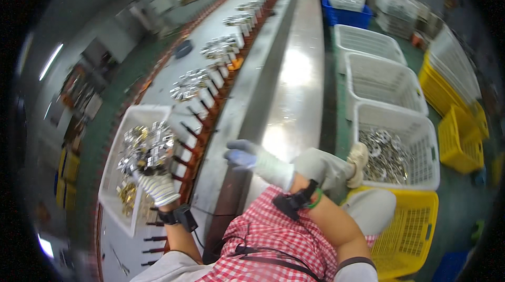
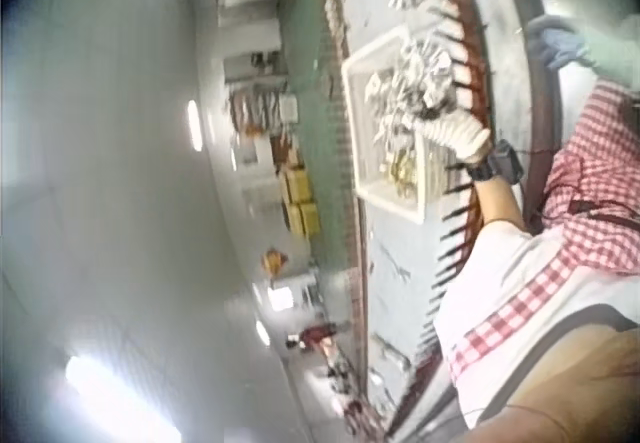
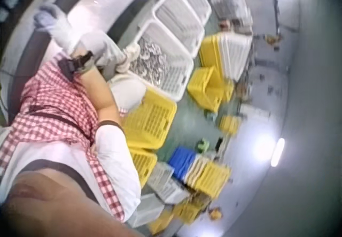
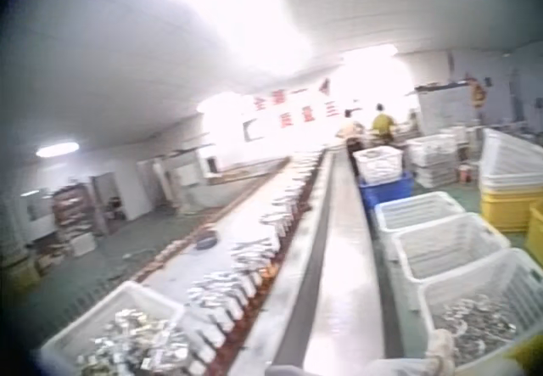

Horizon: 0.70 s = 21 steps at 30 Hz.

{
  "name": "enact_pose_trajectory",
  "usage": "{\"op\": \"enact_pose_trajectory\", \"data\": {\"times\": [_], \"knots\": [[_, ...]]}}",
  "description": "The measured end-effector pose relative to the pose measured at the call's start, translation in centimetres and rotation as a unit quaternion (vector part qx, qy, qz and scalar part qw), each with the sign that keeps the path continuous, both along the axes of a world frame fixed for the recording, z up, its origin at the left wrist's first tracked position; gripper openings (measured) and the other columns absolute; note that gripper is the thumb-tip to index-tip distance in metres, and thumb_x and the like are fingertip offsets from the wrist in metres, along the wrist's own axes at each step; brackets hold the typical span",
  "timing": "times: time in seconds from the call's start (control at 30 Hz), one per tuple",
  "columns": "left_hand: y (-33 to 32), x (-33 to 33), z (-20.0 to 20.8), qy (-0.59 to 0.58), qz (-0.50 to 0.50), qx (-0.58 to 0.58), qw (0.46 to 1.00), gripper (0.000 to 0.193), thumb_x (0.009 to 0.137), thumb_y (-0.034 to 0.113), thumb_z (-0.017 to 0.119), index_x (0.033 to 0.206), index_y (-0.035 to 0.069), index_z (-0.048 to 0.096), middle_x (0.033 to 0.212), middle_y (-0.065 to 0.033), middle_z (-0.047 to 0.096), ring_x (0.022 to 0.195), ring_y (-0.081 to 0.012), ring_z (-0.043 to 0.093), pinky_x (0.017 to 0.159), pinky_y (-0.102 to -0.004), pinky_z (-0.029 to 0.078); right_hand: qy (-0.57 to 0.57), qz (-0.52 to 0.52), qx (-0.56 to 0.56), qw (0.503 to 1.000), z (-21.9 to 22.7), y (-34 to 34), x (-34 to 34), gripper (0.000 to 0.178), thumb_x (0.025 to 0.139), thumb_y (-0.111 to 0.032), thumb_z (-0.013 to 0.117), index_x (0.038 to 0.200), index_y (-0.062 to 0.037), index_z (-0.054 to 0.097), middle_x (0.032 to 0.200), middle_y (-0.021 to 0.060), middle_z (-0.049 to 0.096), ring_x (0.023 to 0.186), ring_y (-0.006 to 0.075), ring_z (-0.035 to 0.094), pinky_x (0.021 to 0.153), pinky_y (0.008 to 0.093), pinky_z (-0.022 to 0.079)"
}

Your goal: The person picks up metal components from a basket, fits them onto a circular metal frame, and places the assembled units onto the pegs of a moving conveyor belt.

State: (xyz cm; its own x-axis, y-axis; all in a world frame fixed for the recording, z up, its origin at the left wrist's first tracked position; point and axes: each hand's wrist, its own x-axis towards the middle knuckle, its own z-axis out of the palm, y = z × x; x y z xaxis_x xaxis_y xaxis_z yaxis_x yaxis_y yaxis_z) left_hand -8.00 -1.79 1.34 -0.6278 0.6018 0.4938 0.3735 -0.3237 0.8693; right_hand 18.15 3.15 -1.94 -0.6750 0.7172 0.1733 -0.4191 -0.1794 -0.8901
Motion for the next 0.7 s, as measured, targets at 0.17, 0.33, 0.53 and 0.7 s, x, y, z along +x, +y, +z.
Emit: {"op": "enact_pose_trajectory", "data": {"times": [0.17,0.33,0.53,0.7], "knots": [[-2.5,-1.5,2.1,-0.371,-0.141,0.204,0.895,0.058,0.069,0.009,0.062,0.119,-0.001,0.034,0.113,-0.01,0.048,0.101,-0.0186,0.048,0.09,-0.0271,0.035,0.096,0.057,-0.022,0.993,7.5,-1.1,-13.3,0.055,0.084,-0.028,0.051,0.125,0.0017,0.03,0.119,0.0104,0.042,0.108,0.0172,0.04,0.09,0.0273,0.035],[-6.1,3.2,10.2,-0.218,0.033,0.283,0.933,0.042,0.077,0.035,0.043,0.102,0.003,0.052,0.091,-0.0108,0.057,0.084,-0.0222,0.056,0.072,-0.0356,0.048,0.19,0.016,0.019,0.982,14.8,-3.6,-11.6,0.057,0.079,-0.03,0.057,0.121,0.0013,0.034,0.11,0.0075,0.047,0.096,0.0143,0.045,0.085,0.0258,0.036],[-3.5,6.8,8.7,-0.118,-0.351,-0.152,0.917,0.034,0.08,0.027,0.051,0.101,0.001,0.052,0.083,-0.0049,0.058,0.068,-0.0098,0.053,0.059,-0.0195,0.04,-0.043,-0.099,0.049,0.993,11.1,-2.9,-0.9,0.064,0.075,-0.026,0.061,0.126,-0.0023,0.028,0.11,0.0117,0.045,0.094,0.0176,0.049,0.08,0.0288,0.041],[-0.1,11.0,3.3,-0.215,-0.488,-0.197,0.822,0.046,0.075,0.019,0.059,0.114,0.003,0.042,0.102,-0.0098,0.052,0.095,-0.0175,0.05,0.081,-0.0289,0.042,-0.035,-0.254,-0.192,0.947,5.0,-2.4,5.3,0.046,0.075,-0.024,0.062,0.113,-0.0071,0.043,0.102,0.0099,0.051,0.089,0.0178,0.054,0.064,0.0305,0.051]]}}
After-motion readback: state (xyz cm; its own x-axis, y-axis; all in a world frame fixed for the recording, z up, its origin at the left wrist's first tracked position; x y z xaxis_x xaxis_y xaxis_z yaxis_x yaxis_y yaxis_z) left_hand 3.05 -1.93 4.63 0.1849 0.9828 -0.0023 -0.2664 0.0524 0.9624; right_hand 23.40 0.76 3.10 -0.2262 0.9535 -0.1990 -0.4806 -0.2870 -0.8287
